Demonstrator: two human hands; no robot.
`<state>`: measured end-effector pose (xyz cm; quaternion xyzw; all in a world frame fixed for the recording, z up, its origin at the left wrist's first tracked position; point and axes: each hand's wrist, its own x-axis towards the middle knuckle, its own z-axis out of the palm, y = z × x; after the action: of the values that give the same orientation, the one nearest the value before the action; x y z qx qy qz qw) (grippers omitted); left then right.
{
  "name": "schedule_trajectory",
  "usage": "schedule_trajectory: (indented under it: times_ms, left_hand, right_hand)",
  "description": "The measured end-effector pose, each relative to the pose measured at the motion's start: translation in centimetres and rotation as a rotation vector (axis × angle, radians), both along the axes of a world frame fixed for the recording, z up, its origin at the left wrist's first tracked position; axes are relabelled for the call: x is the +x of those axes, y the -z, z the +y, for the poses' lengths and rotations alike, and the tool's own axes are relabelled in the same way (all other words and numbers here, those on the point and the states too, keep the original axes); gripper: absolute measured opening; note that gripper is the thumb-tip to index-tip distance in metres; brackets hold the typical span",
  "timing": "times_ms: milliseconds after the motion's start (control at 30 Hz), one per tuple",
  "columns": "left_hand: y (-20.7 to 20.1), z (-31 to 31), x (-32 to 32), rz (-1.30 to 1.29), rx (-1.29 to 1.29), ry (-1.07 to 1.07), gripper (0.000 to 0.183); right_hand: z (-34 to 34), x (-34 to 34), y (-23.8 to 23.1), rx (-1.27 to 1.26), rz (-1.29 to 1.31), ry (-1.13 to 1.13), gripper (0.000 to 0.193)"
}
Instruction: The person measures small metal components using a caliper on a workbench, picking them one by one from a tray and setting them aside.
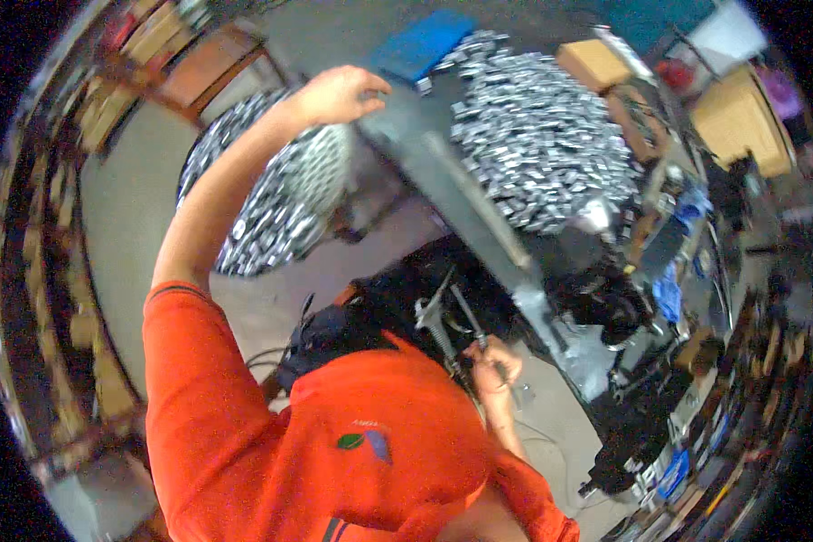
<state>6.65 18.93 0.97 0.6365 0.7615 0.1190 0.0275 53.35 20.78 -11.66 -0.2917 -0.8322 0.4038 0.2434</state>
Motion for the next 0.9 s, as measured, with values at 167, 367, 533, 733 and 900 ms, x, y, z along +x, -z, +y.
schedule_trajectory:
  times_ms: [167, 367, 533, 733, 900]
  left_hand:
    - [1.8, -13.8, 0.5, -0.127, 0.123, -0.214, 0.028]
    - [4.2, -19.8, -0.6, -0.185, 0.094, -0.402, 0.024]
    - [5.8, -20.3, -2.6, -0.078, 0.082, -0.224, 0.022]
    - [3.8, -25.1, 1.4, -0.081, -0.063, -0.227, 0.021]
    - [1.2, -28.6, 6.3, -0.261, -0.072, -0.245, 0.025]
  right_hand:
    - [-0.2, 0.3, 1.2, -0.320, 0.272, -0.093, 0.029]
    - [-0.7, -1.5, -0.2, -0.234, 0.245, -0.088, 0.027]
    - [-2.0, -0.6, 0.0, -0.213, 0.205, 0.022, 0.029]
    - [-2.6, -0.5, -1.3, -0.187, 0.140, 0.081, 0.031]
    - [-2.8, -1.2, -2.1, -0.271, 0.116, 0.070, 0.030]
